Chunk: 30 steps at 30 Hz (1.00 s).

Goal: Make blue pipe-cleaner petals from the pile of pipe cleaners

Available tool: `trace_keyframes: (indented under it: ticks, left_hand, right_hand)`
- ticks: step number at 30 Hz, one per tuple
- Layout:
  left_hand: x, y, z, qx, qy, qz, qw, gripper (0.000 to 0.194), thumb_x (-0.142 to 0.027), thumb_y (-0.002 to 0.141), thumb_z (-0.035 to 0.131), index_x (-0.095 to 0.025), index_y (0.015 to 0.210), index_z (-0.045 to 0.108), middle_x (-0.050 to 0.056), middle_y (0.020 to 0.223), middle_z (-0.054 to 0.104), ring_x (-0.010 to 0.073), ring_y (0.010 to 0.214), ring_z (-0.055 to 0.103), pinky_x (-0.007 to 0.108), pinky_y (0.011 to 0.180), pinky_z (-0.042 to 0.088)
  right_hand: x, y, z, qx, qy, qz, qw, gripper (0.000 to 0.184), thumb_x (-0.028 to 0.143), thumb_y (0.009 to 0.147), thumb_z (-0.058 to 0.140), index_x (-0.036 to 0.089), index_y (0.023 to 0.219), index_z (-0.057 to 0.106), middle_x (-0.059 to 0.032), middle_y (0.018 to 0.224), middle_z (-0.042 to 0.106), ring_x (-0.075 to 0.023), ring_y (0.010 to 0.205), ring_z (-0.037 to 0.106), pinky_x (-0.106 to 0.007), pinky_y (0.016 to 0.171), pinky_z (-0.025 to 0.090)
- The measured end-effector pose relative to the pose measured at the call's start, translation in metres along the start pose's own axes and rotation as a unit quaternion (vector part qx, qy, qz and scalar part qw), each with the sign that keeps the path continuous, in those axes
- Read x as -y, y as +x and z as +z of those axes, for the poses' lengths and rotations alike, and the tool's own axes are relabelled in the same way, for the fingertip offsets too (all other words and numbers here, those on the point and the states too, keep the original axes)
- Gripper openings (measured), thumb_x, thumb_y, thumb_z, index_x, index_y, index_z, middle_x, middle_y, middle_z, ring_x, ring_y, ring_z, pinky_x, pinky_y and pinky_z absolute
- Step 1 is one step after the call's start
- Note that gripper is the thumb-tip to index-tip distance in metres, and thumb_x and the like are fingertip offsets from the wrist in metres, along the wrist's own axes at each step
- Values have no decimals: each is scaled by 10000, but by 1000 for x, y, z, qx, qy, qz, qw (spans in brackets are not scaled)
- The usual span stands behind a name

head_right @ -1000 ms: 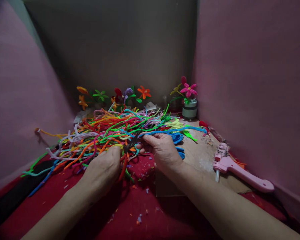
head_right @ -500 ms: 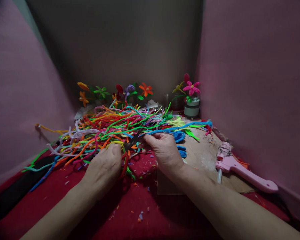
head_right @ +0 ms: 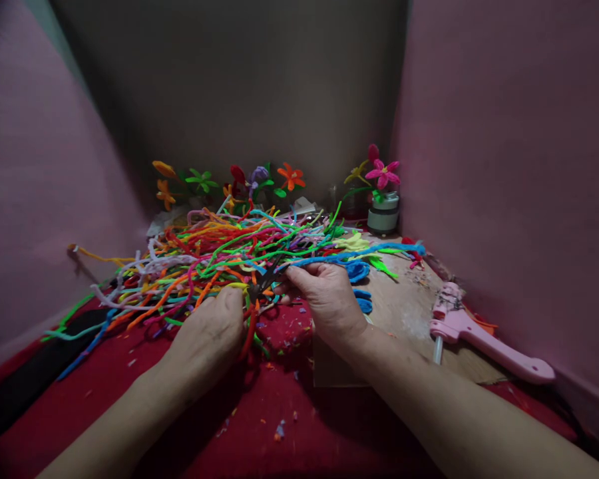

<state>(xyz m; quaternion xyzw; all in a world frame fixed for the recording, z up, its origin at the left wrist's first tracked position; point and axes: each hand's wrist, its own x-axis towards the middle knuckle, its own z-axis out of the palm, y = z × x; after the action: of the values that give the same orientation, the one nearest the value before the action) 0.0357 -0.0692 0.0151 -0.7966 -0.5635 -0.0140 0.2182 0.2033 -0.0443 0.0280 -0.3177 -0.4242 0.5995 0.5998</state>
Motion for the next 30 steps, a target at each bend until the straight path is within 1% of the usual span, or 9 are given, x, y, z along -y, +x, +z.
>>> trace_keyframes:
  ticks: [8, 17, 23, 28, 30]
  left_hand:
    - [-1, 1, -1, 8, 8, -17, 1000, 244, -28, 806, 300, -107, 856, 525, 117, 806, 557, 226, 737, 553, 335, 675, 431]
    - [0, 1, -1, 21, -1, -11, 1000, 237, -27, 802, 296, -108, 861, 512, 113, 803, 547, 232, 742, 558, 333, 657, 439]
    - [-1, 0, 0, 24, 9, -10, 1000, 237, -23, 798, 297, -111, 868, 506, 107, 805, 546, 220, 748, 562, 325, 668, 446]
    - [-3, 0, -5, 51, 8, -26, 998, 222, -36, 809, 294, -124, 858, 491, 96, 811, 549, 206, 730, 579, 300, 637, 455]
    - [-4, 0, -5, 54, 10, -28, 998, 223, -36, 809, 287, -128, 856, 485, 92, 807, 550, 203, 727, 589, 289, 622, 456]
  right_hand:
    - [-2, 0, -1, 11, -10, 0, 1000, 125, 244, 638, 685, 119, 648, 685, -45, 593, 654, -113, 522, 573, -247, 510, 470]
    - [-3, 1, -2, 34, -17, -6, 999, 153, 268, 633, 703, 118, 663, 693, -43, 595, 653, -116, 521, 574, -252, 517, 467]
    - [-2, 1, -3, 45, -23, -2, 999, 123, 243, 664, 670, 122, 650, 688, -45, 580, 650, -118, 511, 577, -262, 530, 476]
    - [-1, 0, -1, 41, -22, 3, 999, 126, 245, 665, 667, 122, 650, 683, -45, 567, 644, -123, 509, 581, -263, 520, 472]
    - [-1, -1, 0, 38, -18, 5, 999, 126, 242, 660, 670, 117, 643, 678, -50, 572, 646, -125, 511, 585, -262, 517, 473]
